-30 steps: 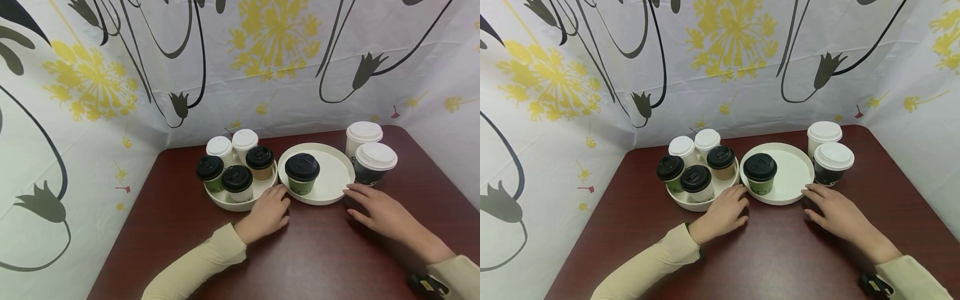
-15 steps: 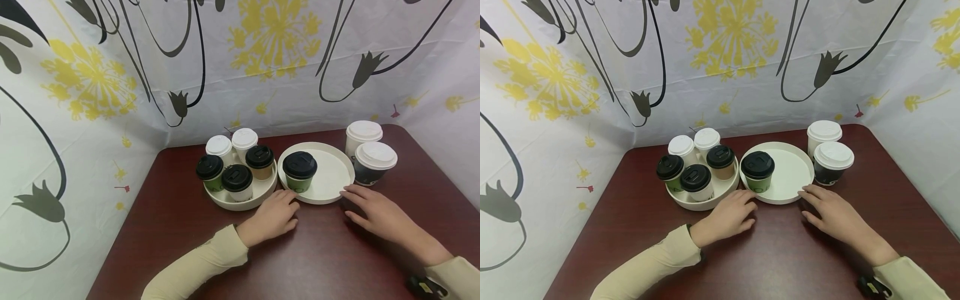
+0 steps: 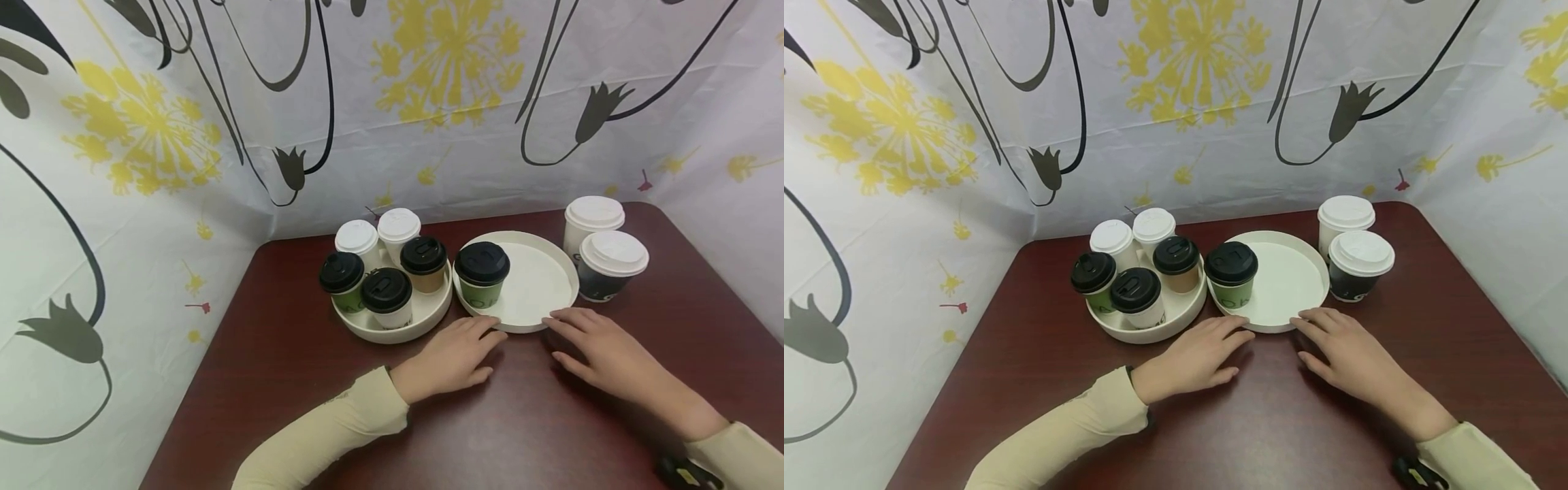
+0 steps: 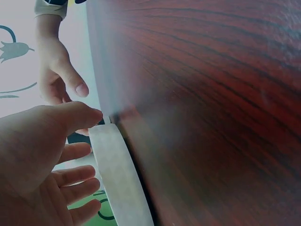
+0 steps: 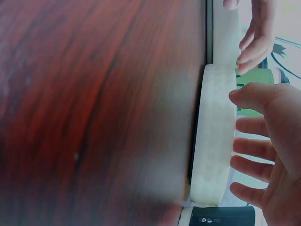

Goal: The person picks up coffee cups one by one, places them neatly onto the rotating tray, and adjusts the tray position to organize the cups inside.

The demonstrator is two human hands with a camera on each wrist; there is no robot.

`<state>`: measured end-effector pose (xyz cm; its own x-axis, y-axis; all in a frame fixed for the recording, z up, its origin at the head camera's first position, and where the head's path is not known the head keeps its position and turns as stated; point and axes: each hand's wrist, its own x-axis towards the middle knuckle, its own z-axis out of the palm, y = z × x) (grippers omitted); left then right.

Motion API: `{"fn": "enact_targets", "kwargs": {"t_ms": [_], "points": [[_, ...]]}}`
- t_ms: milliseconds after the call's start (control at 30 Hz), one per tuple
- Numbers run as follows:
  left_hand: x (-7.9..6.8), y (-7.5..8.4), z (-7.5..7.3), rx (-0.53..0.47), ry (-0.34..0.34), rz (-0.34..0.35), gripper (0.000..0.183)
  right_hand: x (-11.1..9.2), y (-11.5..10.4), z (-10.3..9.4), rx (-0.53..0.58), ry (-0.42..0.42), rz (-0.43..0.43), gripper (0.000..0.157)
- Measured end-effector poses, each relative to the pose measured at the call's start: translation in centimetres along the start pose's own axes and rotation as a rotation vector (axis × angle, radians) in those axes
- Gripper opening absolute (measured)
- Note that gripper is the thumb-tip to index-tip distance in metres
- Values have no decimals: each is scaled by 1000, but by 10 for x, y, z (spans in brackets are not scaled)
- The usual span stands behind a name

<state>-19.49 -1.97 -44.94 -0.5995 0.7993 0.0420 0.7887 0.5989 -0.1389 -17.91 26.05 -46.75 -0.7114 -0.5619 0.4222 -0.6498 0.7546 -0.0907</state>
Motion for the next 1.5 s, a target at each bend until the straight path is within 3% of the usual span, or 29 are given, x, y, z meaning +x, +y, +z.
{"fn": "enact_targets", "kwargs": {"t_ms": [667,1100,1300,1500], "points": [[3,-1,6,14,-5,11,70,2,-15,5,-27,-25,14,59],[-1,-9,5,-11,10,-9,69,-1,-5,4,-32,-16,25,61],[-1,-12,5,-19,21,-10,67,-1,2,4,-16,15,-3,54],[-2,-13,5,-27,-10,-32,67,-1,7,4,-11,33,-15,46]]}}
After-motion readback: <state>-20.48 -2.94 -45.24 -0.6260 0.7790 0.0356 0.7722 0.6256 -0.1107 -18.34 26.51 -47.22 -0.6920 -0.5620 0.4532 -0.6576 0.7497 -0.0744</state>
